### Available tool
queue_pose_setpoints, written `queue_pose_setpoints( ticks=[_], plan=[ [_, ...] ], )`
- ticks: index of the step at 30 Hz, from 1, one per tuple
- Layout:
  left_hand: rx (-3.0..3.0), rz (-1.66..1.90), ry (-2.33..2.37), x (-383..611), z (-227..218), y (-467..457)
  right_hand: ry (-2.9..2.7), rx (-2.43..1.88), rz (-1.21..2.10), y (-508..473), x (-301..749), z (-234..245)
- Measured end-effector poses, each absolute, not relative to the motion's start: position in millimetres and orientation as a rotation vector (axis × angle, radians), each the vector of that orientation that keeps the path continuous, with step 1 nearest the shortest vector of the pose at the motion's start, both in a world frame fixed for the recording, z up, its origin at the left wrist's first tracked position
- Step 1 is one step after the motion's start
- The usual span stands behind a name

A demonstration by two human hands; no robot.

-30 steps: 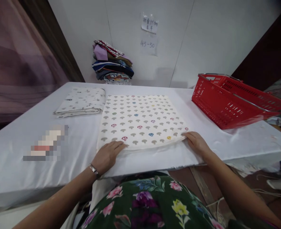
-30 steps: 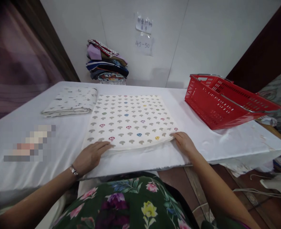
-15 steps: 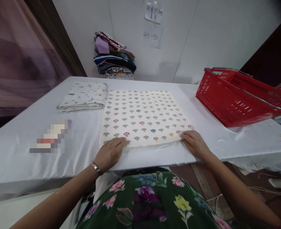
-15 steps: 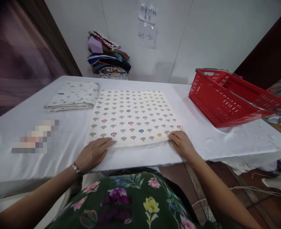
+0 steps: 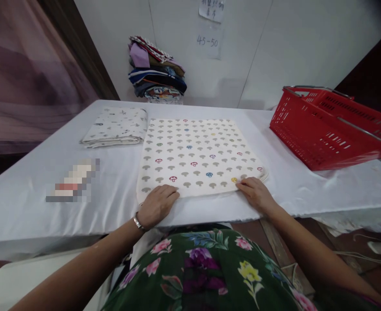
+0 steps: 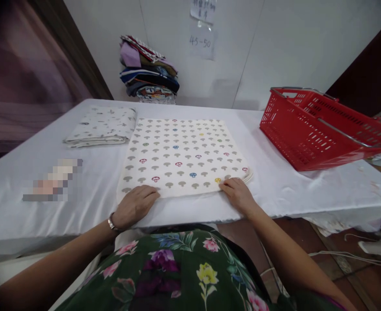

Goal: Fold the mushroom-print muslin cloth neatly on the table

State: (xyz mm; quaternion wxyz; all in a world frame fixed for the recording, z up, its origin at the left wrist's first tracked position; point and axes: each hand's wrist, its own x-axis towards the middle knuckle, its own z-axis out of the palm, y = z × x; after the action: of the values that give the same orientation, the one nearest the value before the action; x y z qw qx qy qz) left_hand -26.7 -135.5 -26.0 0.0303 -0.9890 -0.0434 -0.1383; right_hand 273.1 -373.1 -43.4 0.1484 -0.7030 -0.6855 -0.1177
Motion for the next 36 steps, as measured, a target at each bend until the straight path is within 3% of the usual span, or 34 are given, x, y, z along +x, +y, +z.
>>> queue_pose_setpoints(
  ticks=[6,13,25,36],
  plan=[
    [-3.025,-0.483,-0.190,-25,-24,-136,-1.915,-2.032,-0.366,-369,275,-43],
    [-3.031,-0.586,-0.319,-18,-28,-135,-1.844,-2.084,-0.160,-366,277,-31],
    [-3.017,-0.372,-0.191,-21,-30,-135,-2.027,-1.901,-0.260,-373,282,-46],
    [-3.050,-0.400,-0.174,-12,-23,-141,-2.009,-1.991,-0.289,-371,276,-37]
  ],
)
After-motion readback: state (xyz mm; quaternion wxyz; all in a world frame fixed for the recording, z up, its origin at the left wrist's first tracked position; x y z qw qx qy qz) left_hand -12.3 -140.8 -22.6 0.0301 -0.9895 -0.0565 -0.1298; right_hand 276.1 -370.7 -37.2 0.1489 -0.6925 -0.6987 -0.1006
